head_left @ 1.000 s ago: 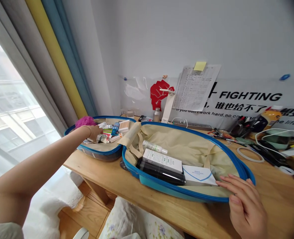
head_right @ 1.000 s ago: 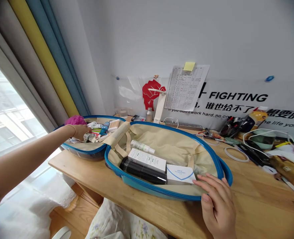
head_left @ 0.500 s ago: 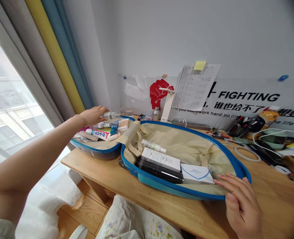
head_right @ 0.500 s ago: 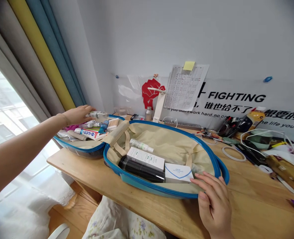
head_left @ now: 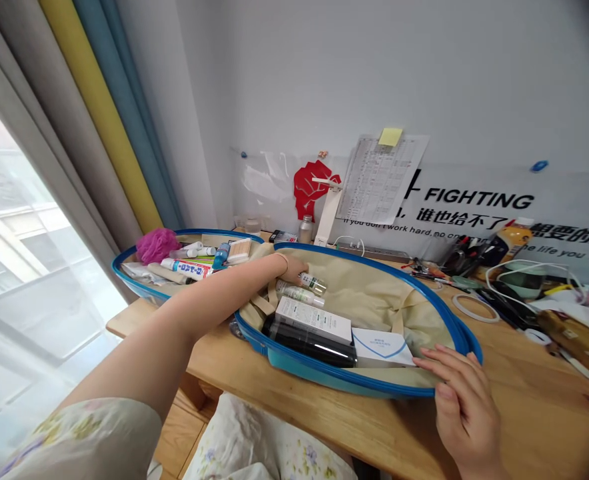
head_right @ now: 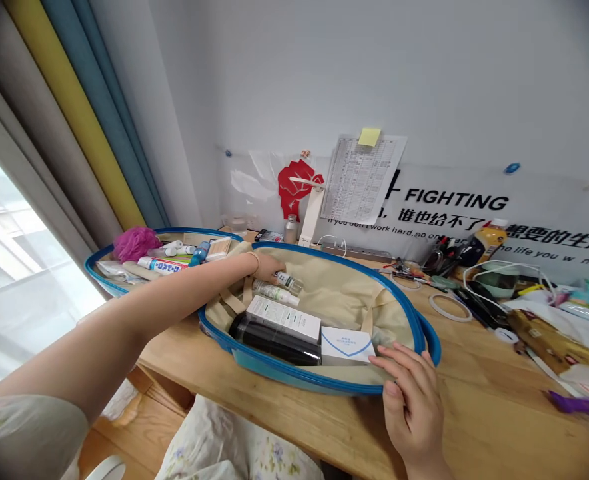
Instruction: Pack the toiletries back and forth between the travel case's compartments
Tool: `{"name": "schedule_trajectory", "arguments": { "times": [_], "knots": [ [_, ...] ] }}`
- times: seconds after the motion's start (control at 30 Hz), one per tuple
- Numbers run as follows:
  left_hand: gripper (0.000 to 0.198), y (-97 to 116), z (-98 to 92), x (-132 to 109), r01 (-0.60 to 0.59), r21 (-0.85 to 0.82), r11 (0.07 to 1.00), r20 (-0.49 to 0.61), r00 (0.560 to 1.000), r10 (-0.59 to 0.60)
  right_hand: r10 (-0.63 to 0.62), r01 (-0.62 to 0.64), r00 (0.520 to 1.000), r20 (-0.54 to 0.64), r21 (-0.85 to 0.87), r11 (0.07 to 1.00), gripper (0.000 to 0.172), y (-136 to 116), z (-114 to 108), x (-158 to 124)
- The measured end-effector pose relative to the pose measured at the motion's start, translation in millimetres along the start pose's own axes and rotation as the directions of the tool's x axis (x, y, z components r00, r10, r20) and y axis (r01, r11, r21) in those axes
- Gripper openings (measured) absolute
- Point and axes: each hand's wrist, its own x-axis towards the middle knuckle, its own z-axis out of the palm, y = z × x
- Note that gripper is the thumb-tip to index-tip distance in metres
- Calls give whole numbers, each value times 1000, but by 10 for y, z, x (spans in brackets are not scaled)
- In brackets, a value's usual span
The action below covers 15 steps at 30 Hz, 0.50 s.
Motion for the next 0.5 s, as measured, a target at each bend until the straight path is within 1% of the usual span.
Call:
{"name": "schedule_trajectory", "arguments": {
  "times": [0.13,0.23,0.37,0.5],
  "knots": [
    [51,-74,139,83,0,-30,1000,41,999,1,37,-37,999,14,9,999,32,6,2,-13],
    [47,-83,211,122,-5,-49,999,63,998,8,42,-42,999,3,21,999,30,5,8,-17],
    [37,-66,262,178,2,-53,999,67,998,1,19,-19,1000,-6,18,1000,28,-6,11,-8],
    [36,-82,276,192,7,-51,999,41,999,-4,14,-14,1000,6,11,1000,28,-7,-1,4]
  ]
}}
